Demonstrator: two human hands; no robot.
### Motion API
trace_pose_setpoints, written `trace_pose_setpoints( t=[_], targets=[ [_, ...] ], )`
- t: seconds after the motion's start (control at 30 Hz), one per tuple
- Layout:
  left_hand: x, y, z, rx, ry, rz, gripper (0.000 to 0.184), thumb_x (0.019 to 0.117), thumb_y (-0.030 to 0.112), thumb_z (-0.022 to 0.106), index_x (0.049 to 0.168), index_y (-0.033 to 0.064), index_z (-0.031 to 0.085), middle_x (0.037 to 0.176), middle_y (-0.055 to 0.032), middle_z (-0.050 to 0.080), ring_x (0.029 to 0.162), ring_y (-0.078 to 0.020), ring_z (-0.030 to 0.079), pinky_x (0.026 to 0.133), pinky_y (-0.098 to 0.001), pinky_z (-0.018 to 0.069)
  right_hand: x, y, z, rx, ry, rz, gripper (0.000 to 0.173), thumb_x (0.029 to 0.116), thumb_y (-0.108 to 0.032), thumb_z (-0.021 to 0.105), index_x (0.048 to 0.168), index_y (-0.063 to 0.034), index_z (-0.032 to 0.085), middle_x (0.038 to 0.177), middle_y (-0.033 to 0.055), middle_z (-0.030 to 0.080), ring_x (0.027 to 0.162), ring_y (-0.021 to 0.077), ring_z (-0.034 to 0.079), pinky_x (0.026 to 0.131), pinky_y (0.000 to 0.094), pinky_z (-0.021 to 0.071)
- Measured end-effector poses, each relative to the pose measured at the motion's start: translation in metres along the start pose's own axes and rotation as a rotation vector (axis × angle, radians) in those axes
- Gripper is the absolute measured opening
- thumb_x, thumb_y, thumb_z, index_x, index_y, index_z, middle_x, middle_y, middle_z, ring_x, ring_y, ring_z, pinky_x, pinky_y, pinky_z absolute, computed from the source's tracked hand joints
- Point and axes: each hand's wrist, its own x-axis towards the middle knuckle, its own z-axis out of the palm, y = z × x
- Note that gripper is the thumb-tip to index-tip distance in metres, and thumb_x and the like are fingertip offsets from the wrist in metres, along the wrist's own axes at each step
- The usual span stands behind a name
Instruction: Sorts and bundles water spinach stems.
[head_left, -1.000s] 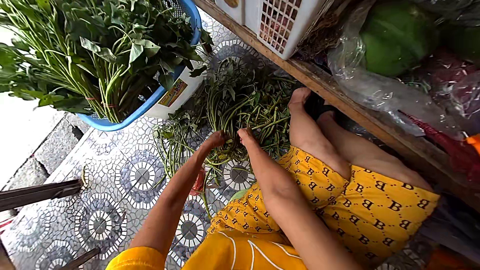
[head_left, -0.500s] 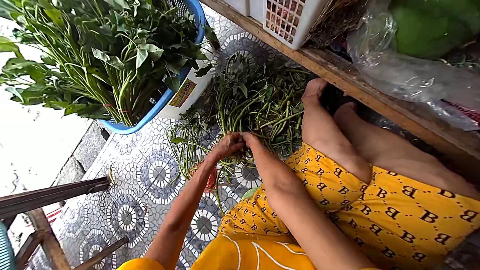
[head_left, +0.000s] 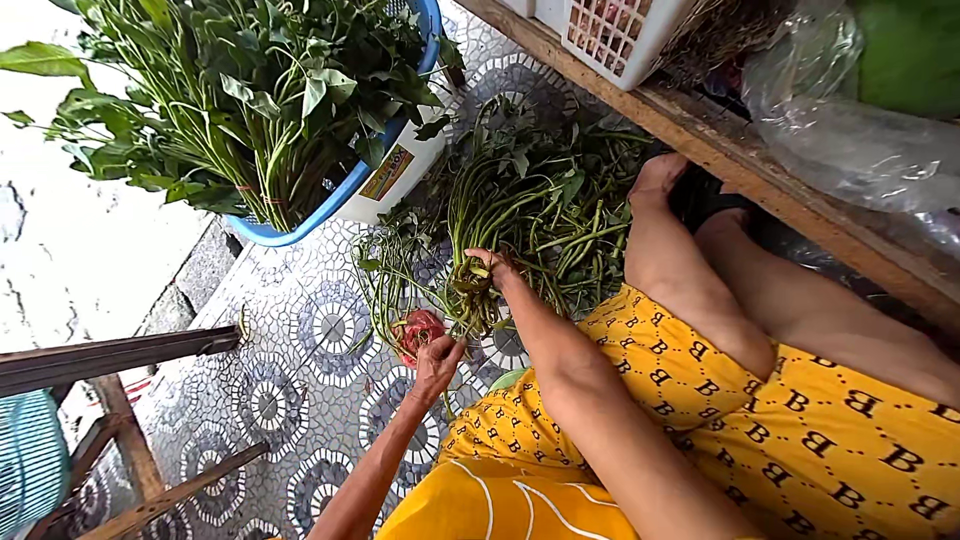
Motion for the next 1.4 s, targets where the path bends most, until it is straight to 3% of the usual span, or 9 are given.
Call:
trace_pose_setpoints(
  t=[0.1, 0.17, 0.23, 0.37, 0.67, 0.87, 1.07, 1.27, 1.4],
  targets=[
    [0.033, 0.002, -0.010, -0.134, 0.035, -0.287, 0.040, 0.1070, 0.021, 0.043, 0.117, -0.0109, 0.065, 0.099, -0.0185, 0.071, 0.087, -0.0189, 0.071, 0.081, -0.0372, 0.0586, -0.005, -0.001, 0.001, 0.014, 0.005, -0.024, 0.085, 0.0844, -0.017, 0.084, 0.152, 0.0019, 0.036, 0.141, 0.0269, 0.053, 0.127, 0.0350, 0.056, 0.106, 0.0505, 0.0477],
    [0.073, 0.008, -0.014, -0.234, 0.093, -0.397, 0.042, 0.1115, 0.017, 0.032, 0.141, -0.0087, 0.047, 0.130, -0.0258, 0.059, 0.107, -0.0272, 0.069, 0.091, -0.0424, 0.0589, -0.002, 0.001, -0.003, -0.022, 0.004, -0.029, 0.091, 0.0838, -0.017, 0.085, 0.154, 0.0016, 0.031, 0.143, 0.0280, 0.051, 0.129, 0.0363, 0.055, 0.107, 0.0512, 0.0469],
    [0.116, -0.002, -0.013, -0.153, 0.086, -0.323, 0.033, 0.1098, 0.012, 0.041, 0.134, -0.0075, 0.054, 0.129, -0.0255, 0.061, 0.108, -0.0285, 0.068, 0.093, -0.0437, 0.0571, 0.008, 0.003, -0.008, -0.051, 0.015, -0.016, 0.098, 0.0834, -0.021, 0.086, 0.158, -0.0006, 0.025, 0.146, 0.0281, 0.049, 0.131, 0.0377, 0.053, 0.108, 0.0527, 0.0467],
    [0.176, -0.023, -0.008, 0.147, -0.394, -0.180, 0.027, 0.1046, 0.011, 0.057, 0.124, -0.0069, 0.064, 0.125, -0.0281, 0.064, 0.116, -0.0406, 0.062, 0.104, -0.0558, 0.0474, 0.011, 0.011, -0.011, -0.094, 0.038, 0.012, 0.106, 0.0828, -0.025, 0.087, 0.161, -0.0031, 0.018, 0.150, 0.0279, 0.046, 0.135, 0.0389, 0.050, 0.110, 0.0552, 0.0439],
    [0.194, -0.012, -0.007, 0.367, -0.845, -0.098, 0.032, 0.1046, 0.013, 0.052, 0.123, -0.0114, 0.063, 0.133, -0.0331, 0.058, 0.131, -0.0463, 0.051, 0.114, -0.0582, 0.0346, 0.002, 0.010, -0.014, -0.130, 0.075, 0.021, 0.108, 0.0849, -0.026, 0.085, 0.162, 0.0018, 0.014, 0.158, 0.0287, 0.036, 0.146, 0.0378, 0.039, 0.118, 0.0513, 0.0355],
    [0.152, 0.041, -0.024, 0.307, -0.673, -0.039, 0.059, 0.0993, 0.051, 0.057, 0.105, -0.0065, 0.071, 0.123, -0.0264, 0.063, 0.128, -0.0443, 0.050, 0.112, -0.0601, 0.0327, 0.004, 0.006, -0.008, -0.106, 0.039, -0.033, 0.100, 0.0869, -0.029, 0.084, 0.159, 0.0026, 0.022, 0.152, 0.0292, 0.044, 0.139, 0.0376, 0.047, 0.114, 0.0510, 0.0413],
    [0.059, 0.062, 0.010, 0.239, -0.322, 0.516, 0.046, 0.1038, 0.035, 0.051, 0.072, 0.0040, 0.064, 0.067, -0.0109, 0.062, 0.076, -0.0326, 0.064, 0.086, -0.0525, 0.0466, -0.022, -0.029, -0.011, -0.176, 0.089, -0.049, 0.085, 0.0917, -0.027, 0.079, 0.154, 0.0070, 0.032, 0.148, 0.0297, 0.048, 0.135, 0.0364, 0.050, 0.112, 0.0482, 0.0426],
    [0.020, -0.039, 0.007, 0.179, -0.332, -0.251, 0.042, 0.1088, 0.027, 0.044, 0.119, -0.0071, 0.067, 0.112, -0.0261, 0.069, 0.112, -0.0405, 0.065, 0.103, -0.0584, 0.0456, -0.006, -0.009, -0.008, 0.034, -0.093, 0.017, 0.057, 0.0961, -0.036, 0.071, 0.139, -0.0020, 0.054, 0.118, 0.0160, 0.067, 0.101, 0.0235, 0.066, 0.088, 0.0432, 0.0570],
    [0.045, 0.020, 0.032, 0.224, -0.015, 0.205, 0.025, 0.1006, 0.019, 0.061, 0.106, -0.0025, 0.073, 0.103, -0.0175, 0.074, 0.104, -0.0354, 0.070, 0.104, -0.0567, 0.0452, -0.009, -0.007, -0.010, 0.130, -0.183, -0.025, 0.033, 0.1025, -0.030, 0.062, 0.123, -0.0048, 0.061, 0.095, 0.0073, 0.067, 0.080, 0.0141, 0.065, 0.072, 0.0337, 0.0575]
  ],
)
